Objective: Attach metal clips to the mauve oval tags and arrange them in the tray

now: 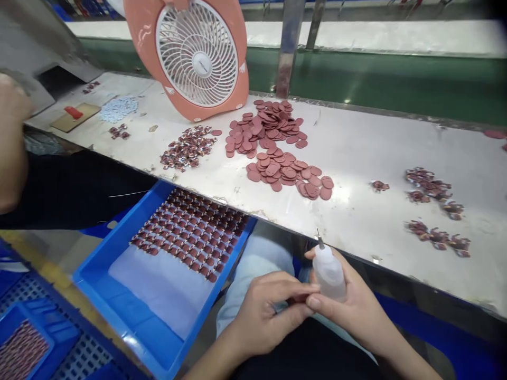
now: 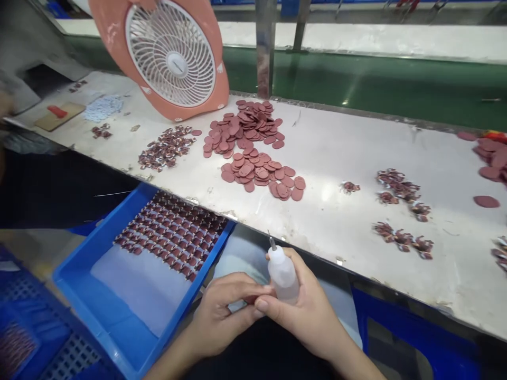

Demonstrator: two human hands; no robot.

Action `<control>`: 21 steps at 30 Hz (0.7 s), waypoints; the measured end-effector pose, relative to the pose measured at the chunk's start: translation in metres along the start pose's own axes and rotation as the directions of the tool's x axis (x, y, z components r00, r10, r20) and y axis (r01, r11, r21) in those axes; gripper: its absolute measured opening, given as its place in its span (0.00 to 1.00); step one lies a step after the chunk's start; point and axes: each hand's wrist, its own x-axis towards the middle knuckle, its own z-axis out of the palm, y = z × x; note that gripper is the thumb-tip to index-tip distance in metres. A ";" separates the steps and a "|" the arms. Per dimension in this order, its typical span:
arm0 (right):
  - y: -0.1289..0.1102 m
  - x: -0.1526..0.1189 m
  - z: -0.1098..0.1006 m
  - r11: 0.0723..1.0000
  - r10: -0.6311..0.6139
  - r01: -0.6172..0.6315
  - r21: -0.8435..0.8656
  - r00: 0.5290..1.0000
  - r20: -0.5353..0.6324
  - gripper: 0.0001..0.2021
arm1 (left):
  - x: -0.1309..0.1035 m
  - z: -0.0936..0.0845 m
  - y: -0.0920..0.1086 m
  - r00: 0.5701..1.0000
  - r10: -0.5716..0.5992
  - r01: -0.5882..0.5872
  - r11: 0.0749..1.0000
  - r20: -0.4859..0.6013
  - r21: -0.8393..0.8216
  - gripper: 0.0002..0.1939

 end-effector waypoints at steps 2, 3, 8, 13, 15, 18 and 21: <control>0.001 0.000 0.002 0.999 0.049 -0.049 0.021 0.999 -0.014 0.29 | -0.003 -0.005 0.000 0.997 0.028 -0.029 0.999 0.065 0.014 0.16; 0.001 0.000 0.004 0.997 0.074 -0.073 0.034 0.997 -0.027 0.29 | -0.005 -0.007 0.000 0.995 0.038 -0.040 0.999 0.090 0.018 0.17; -0.002 -0.002 0.011 0.991 0.132 -0.134 -0.016 0.986 -0.103 0.29 | -0.012 -0.006 -0.004 0.987 -0.147 0.156 0.977 0.071 -0.143 0.14; 0.003 -0.003 0.008 0.972 -0.055 0.012 -0.234 0.982 -0.179 0.33 | -0.013 0.001 -0.013 0.910 -0.409 0.372 0.741 0.063 -0.558 0.18; 0.002 -0.006 0.005 0.953 -0.099 0.024 -0.301 0.967 -0.236 0.31 | -0.012 0.002 -0.016 0.878 -0.479 0.355 0.630 0.013 -0.691 0.19; -0.008 -0.013 0.000 0.900 -0.183 0.019 -0.435 0.922 -0.340 0.25 | -0.011 0.000 -0.019 0.830 -0.551 0.303 0.573 -0.084 -0.762 0.20; -0.022 -0.021 -0.005 0.841 -0.299 0.018 -0.540 0.848 -0.438 0.19 | -0.011 -0.003 -0.020 0.824 -0.558 0.257 0.526 -0.100 -0.811 0.23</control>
